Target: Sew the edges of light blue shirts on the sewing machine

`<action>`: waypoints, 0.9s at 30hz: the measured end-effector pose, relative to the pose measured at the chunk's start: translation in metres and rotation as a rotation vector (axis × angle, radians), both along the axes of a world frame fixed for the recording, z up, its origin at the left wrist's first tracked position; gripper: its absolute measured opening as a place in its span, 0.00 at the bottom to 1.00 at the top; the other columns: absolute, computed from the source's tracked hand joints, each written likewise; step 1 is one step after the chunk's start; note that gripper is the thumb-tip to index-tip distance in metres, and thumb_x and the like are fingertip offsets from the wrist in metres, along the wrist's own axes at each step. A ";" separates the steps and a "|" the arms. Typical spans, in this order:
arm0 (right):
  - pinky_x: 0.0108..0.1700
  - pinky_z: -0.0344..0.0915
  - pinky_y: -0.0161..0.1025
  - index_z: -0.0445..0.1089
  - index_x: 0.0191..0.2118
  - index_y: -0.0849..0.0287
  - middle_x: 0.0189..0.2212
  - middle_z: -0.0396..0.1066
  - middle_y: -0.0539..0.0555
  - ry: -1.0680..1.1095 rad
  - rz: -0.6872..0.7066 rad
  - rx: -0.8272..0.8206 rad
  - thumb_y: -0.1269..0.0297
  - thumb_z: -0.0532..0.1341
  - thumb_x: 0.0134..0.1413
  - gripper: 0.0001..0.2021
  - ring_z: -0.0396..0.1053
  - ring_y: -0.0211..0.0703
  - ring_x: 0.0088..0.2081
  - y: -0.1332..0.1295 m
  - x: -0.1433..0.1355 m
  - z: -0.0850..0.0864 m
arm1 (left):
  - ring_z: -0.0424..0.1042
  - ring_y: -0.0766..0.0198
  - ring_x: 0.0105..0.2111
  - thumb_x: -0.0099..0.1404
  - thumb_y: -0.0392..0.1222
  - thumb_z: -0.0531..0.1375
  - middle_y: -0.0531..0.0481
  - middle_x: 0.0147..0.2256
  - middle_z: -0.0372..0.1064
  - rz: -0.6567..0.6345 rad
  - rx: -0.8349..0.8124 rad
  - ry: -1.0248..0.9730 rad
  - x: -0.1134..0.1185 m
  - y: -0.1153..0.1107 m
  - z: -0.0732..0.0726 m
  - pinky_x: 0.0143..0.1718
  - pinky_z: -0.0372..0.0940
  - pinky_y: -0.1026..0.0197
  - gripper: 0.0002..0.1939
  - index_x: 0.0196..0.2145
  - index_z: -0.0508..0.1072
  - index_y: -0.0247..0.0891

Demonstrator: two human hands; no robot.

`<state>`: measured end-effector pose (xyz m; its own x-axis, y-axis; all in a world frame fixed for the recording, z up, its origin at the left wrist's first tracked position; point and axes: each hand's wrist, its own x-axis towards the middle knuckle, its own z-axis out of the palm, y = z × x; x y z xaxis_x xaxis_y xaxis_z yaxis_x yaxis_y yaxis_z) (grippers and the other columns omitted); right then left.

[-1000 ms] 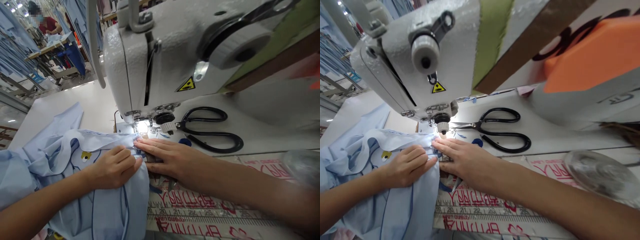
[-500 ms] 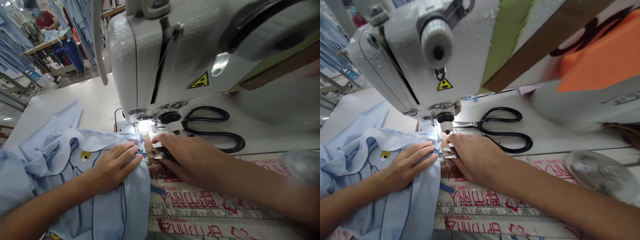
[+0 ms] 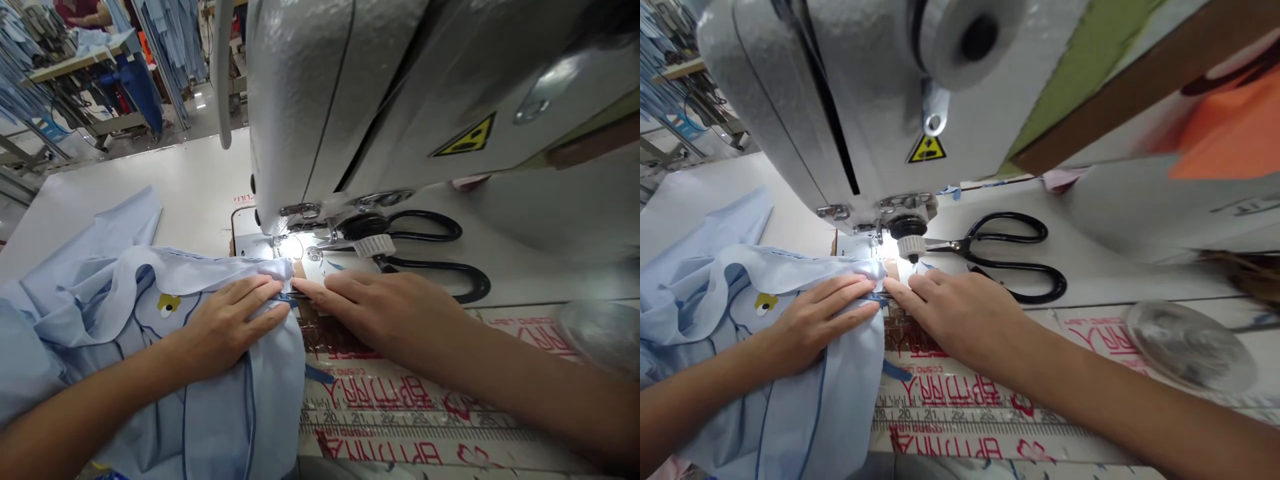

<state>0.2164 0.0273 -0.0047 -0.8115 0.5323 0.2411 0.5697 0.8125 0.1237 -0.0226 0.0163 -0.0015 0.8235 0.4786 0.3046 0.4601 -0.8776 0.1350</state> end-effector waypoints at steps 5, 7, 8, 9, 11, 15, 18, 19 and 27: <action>0.22 0.44 0.38 0.62 0.51 0.61 0.26 0.67 0.52 0.017 -0.034 0.011 0.79 0.47 0.53 0.20 0.63 0.40 0.26 -0.002 -0.003 0.000 | 0.59 0.54 0.54 0.68 0.31 0.44 0.35 0.49 0.64 -0.003 0.005 -0.026 0.000 0.000 -0.001 0.49 0.66 0.48 0.14 0.45 0.66 0.30; 0.22 0.43 0.38 0.62 0.50 0.61 0.26 0.67 0.51 0.024 -0.038 0.007 0.79 0.47 0.53 0.20 0.64 0.40 0.26 -0.002 -0.004 0.001 | 0.59 0.54 0.54 0.68 0.31 0.44 0.35 0.49 0.64 0.001 0.005 -0.019 0.000 0.000 -0.001 0.49 0.66 0.48 0.14 0.45 0.66 0.30; 0.22 0.43 0.38 0.63 0.49 0.61 0.26 0.67 0.51 0.023 -0.032 0.006 0.79 0.48 0.52 0.20 0.64 0.41 0.26 -0.002 -0.004 0.001 | 0.59 0.54 0.53 0.67 0.30 0.44 0.35 0.49 0.64 0.001 0.003 -0.014 0.000 0.000 -0.001 0.49 0.65 0.48 0.14 0.45 0.66 0.29; 0.22 0.43 0.38 0.63 0.49 0.62 0.25 0.67 0.51 0.022 -0.027 0.005 0.80 0.48 0.52 0.20 0.64 0.41 0.26 -0.002 -0.005 0.002 | 0.60 0.54 0.53 0.67 0.30 0.45 0.35 0.49 0.64 0.002 0.001 -0.011 0.000 0.000 -0.001 0.49 0.65 0.48 0.14 0.45 0.66 0.29; 0.22 0.43 0.38 0.63 0.49 0.62 0.25 0.66 0.51 0.011 -0.027 0.001 0.80 0.48 0.51 0.19 0.64 0.41 0.25 -0.001 -0.005 0.003 | 0.60 0.53 0.53 0.67 0.30 0.45 0.35 0.49 0.64 0.001 0.000 -0.010 0.000 0.000 -0.001 0.49 0.65 0.48 0.14 0.45 0.67 0.29; 0.22 0.43 0.38 0.63 0.49 0.61 0.26 0.67 0.51 -0.009 -0.045 -0.014 0.79 0.49 0.52 0.19 0.64 0.40 0.26 -0.001 -0.005 0.005 | 0.60 0.54 0.53 0.68 0.31 0.44 0.35 0.49 0.64 -0.012 0.002 -0.031 -0.001 0.001 -0.002 0.49 0.65 0.48 0.14 0.45 0.66 0.29; 0.22 0.43 0.37 0.63 0.49 0.60 0.26 0.68 0.50 -0.010 -0.042 -0.010 0.79 0.49 0.51 0.20 0.64 0.39 0.26 0.000 -0.005 0.006 | 0.59 0.53 0.53 0.67 0.30 0.45 0.35 0.49 0.63 -0.011 -0.004 -0.033 -0.001 0.001 -0.002 0.49 0.65 0.48 0.13 0.45 0.66 0.29; 0.22 0.43 0.37 0.63 0.49 0.60 0.26 0.68 0.50 -0.014 -0.043 -0.011 0.80 0.50 0.51 0.19 0.65 0.39 0.26 0.000 -0.005 0.007 | 0.59 0.53 0.53 0.67 0.30 0.46 0.34 0.49 0.63 -0.012 -0.006 -0.031 -0.001 0.001 -0.002 0.49 0.65 0.48 0.13 0.45 0.66 0.28; 0.22 0.43 0.37 0.63 0.49 0.61 0.26 0.68 0.50 -0.032 -0.043 -0.032 0.78 0.50 0.52 0.18 0.65 0.39 0.26 0.001 -0.007 0.008 | 0.59 0.54 0.54 0.67 0.29 0.45 0.34 0.49 0.63 -0.015 -0.005 -0.031 -0.001 0.001 -0.001 0.49 0.65 0.48 0.14 0.46 0.65 0.29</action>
<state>0.2098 0.0279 0.0031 -0.7949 0.5736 0.1975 0.6001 0.7914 0.1166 -0.0237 0.0171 -0.0025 0.8211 0.4675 0.3275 0.4420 -0.8838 0.1535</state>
